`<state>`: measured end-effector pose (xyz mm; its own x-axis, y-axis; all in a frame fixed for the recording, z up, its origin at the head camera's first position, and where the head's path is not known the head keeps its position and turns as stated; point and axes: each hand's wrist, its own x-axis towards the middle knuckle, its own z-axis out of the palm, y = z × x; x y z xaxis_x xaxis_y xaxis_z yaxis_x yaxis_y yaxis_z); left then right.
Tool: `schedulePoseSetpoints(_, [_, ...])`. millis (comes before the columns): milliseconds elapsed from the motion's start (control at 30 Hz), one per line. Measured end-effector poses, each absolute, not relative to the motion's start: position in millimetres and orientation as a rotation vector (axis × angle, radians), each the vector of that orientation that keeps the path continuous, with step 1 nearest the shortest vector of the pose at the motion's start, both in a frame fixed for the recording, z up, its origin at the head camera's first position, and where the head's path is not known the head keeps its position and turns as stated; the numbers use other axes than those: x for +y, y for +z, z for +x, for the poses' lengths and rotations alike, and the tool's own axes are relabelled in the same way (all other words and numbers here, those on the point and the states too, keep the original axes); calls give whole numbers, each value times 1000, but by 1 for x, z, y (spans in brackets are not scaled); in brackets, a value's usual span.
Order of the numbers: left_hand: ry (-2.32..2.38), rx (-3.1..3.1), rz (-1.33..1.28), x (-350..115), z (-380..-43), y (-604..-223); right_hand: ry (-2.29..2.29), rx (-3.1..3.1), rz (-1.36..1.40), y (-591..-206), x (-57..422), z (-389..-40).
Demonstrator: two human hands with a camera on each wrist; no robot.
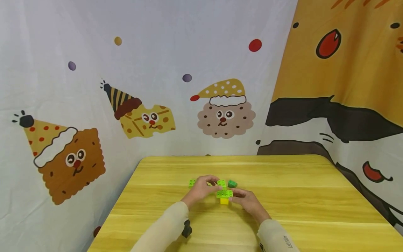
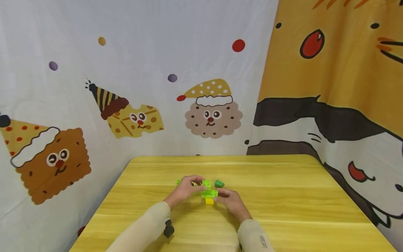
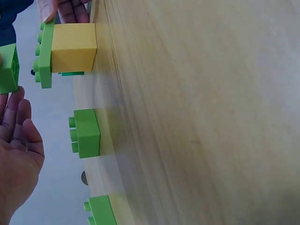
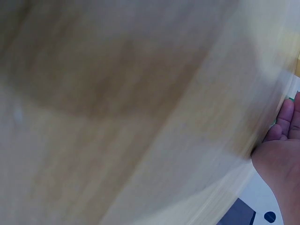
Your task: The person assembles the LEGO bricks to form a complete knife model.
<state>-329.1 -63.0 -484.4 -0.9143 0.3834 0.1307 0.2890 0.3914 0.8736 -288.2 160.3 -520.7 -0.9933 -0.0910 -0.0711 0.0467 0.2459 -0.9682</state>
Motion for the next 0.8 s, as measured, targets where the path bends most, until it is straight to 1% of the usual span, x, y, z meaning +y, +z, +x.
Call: schedulePoseSetpoints(800, [1476,2537,640,-58,-332,-498,-1855,2394,-23,-521,162,-288])
